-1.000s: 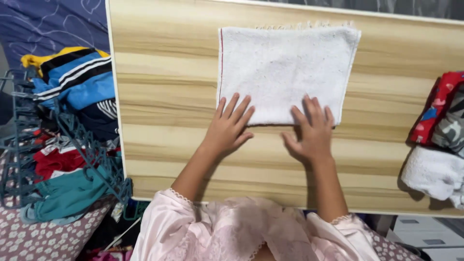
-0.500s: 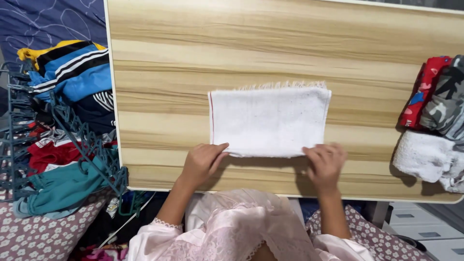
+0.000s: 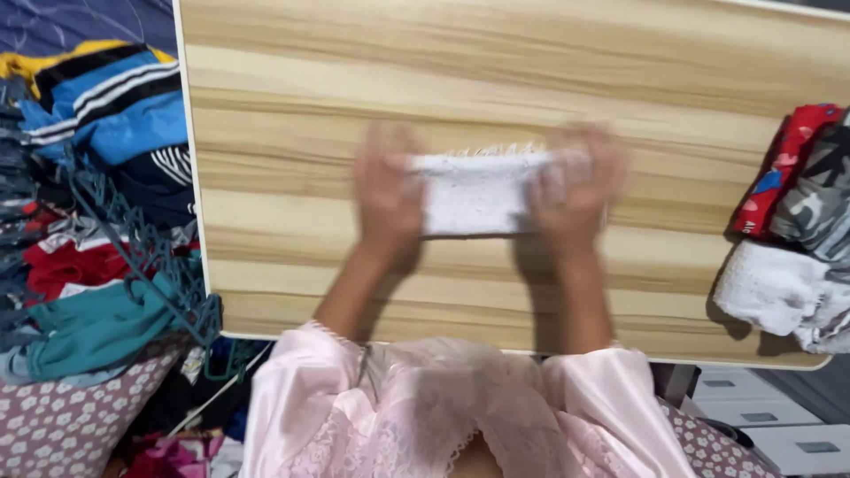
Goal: The person removes white towels from a clothes drying rack, unfolds them on a wooden table, and folds them neatly into small rectangles. The folded towels are stacked on the right side of the table.
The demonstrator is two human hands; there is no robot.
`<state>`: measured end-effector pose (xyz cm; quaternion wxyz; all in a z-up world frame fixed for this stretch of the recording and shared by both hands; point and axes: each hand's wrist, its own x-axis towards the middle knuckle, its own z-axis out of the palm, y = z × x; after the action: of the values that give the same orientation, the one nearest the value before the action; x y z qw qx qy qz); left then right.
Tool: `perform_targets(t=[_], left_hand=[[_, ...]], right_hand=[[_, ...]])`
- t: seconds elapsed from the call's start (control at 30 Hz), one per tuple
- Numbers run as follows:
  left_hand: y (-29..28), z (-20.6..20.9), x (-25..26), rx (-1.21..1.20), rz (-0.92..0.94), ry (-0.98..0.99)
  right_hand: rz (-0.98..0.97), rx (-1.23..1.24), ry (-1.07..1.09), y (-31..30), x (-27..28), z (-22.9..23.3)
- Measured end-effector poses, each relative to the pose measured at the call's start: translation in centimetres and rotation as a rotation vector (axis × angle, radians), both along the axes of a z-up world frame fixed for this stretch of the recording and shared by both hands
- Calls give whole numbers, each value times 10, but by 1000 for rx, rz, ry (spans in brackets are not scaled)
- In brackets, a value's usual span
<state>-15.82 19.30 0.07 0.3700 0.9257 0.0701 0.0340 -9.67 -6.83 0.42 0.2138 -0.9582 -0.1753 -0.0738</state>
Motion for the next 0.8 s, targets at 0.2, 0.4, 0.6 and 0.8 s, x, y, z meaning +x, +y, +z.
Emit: perform_targets(t=[0.2, 0.4, 0.6, 0.8], left_hand=[[-29, -36, -2, 302, -306, 48], [-18, -18, 0, 274, -257, 41], [-11, 7, 17, 327, -331, 286], [7, -2, 23, 326, -494, 362]], right_hand=[[104, -155, 289, 46, -29, -40], [-410, -247, 481, -25, -10, -11], [-481, -109, 654, -47, -29, -12], [-308, 359, 781, -72, -2, -31]])
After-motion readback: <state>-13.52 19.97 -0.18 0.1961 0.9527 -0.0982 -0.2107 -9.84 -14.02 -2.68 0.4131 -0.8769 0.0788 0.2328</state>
